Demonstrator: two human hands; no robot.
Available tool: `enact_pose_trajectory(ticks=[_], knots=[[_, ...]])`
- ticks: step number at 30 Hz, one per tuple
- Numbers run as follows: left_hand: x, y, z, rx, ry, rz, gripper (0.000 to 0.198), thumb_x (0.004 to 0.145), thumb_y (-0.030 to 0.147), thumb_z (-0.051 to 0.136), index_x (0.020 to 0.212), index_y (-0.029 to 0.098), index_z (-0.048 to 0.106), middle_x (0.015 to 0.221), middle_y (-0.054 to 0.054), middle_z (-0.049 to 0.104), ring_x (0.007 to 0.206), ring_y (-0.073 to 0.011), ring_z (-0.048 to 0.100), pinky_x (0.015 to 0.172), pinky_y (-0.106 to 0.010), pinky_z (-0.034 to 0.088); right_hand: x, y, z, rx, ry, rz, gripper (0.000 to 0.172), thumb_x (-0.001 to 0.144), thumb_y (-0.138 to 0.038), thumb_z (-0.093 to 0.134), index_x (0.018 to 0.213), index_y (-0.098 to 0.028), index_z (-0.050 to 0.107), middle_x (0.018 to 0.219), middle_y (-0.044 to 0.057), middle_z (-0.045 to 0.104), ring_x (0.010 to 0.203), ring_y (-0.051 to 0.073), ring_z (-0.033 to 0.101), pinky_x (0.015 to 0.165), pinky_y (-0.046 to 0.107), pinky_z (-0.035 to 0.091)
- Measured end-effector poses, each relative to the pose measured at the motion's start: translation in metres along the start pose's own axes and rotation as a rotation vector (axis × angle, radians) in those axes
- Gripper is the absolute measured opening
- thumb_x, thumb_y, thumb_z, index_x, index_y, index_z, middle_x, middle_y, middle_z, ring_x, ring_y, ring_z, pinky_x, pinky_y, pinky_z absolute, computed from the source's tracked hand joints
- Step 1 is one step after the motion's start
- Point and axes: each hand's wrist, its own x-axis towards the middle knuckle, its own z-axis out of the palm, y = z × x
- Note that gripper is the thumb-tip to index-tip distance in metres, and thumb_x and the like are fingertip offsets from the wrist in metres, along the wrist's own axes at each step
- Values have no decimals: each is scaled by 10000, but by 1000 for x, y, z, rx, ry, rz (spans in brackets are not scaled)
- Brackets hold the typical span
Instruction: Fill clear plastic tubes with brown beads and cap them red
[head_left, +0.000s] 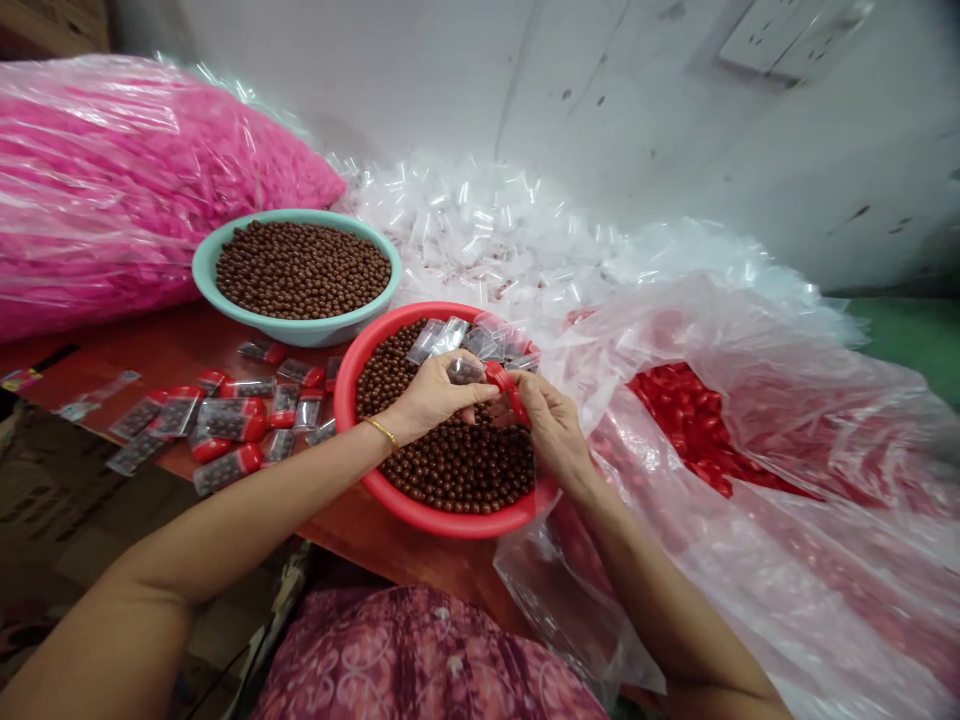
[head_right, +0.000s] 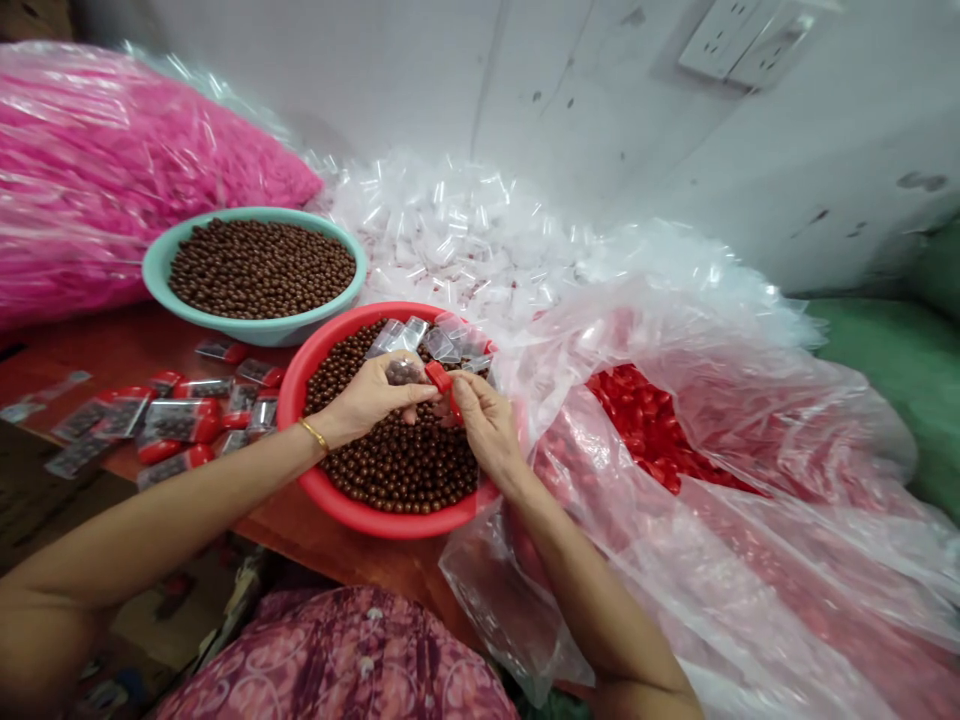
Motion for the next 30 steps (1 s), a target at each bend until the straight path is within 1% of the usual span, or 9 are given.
enact_pose_trajectory(ticks=[3, 6, 8, 10, 13, 17, 23, 26, 30], knots=[[0, 1, 0, 29, 10, 9, 211, 657, 146, 700, 734, 126, 505, 555, 73, 554, 379, -25, 500, 397, -131, 400, -1, 1, 1, 7, -109, 51, 420, 733, -538, 651, 989, -207, 616, 827, 4, 650, 633, 105, 589, 634, 256, 527], [-2, 2, 2, 86, 0, -6, 188, 652, 109, 678, 714, 124, 500, 571, 70, 555, 375, -18, 484, 387, -130, 397, 2, 5, -4, -48, -132, 56, 375, 790, -483, 603, 1045, -209, 617, 831, 9, 651, 640, 114, 584, 668, 284, 534], [-3, 3, 5, 128, -2, -29, 176, 650, 102, 665, 703, 125, 499, 545, 74, 534, 372, -21, 466, 364, -128, 376, 4, 6, -8, -169, -78, -48, 354, 833, -427, 560, 1115, -218, 607, 906, 24, 663, 739, 143, 608, 765, 333, 534], [-3, 2, 7, 163, -5, -54, 164, 651, 113, 656, 704, 128, 501, 519, 76, 516, 380, -34, 462, 347, -131, 368, 4, 5, -10, -320, -42, -211, 350, 873, -365, 511, 1183, -222, 585, 1078, 53, 652, 951, 184, 609, 919, 392, 485], [-3, 1, 7, 226, -28, -73, 128, 643, 90, 615, 719, 125, 519, 485, 80, 499, 380, -43, 453, 340, -135, 370, 2, 2, -9, -516, -104, -433, 361, 925, -284, 418, 1250, -200, 550, 1214, 90, 603, 1132, 200, 552, 1011, 396, 427], [-3, -3, 3, 349, -40, -62, 116, 600, 48, 543, 666, 135, 501, 454, 81, 477, 350, -41, 421, 326, -135, 349, 2, 4, -7, -725, -186, -633, 415, 942, -227, 368, 1343, -181, 465, 1100, 114, 634, 1013, 187, 609, 895, 338, 506], [-6, -5, 0, 535, -40, -48, 113, 561, 103, 531, 621, 163, 456, 469, 73, 454, 371, -58, 421, 346, -158, 343, -1, 10, -16, -1053, -225, -758, 492, 944, -200, 324, 1434, -159, 323, 847, 91, 632, 720, 177, 615, 658, 291, 535], [-7, -3, 3, 593, -52, -10, 103, 561, 129, 532, 611, 166, 451, 486, 63, 457, 409, -63, 415, 375, -167, 315, -7, 8, -17, -1175, -157, -833, 531, 933, -171, 325, 1459, -135, 261, 796, 90, 615, 651, 178, 584, 582, 283, 511], [-6, -2, 5, 622, -83, 23, 102, 560, 155, 542, 597, 168, 447, 521, 49, 472, 470, -74, 411, 430, -184, 320, -14, 12, -11, -1172, -54, -761, 536, 928, -165, 327, 1461, -156, 275, 871, 110, 624, 717, 185, 602, 649, 297, 531]])
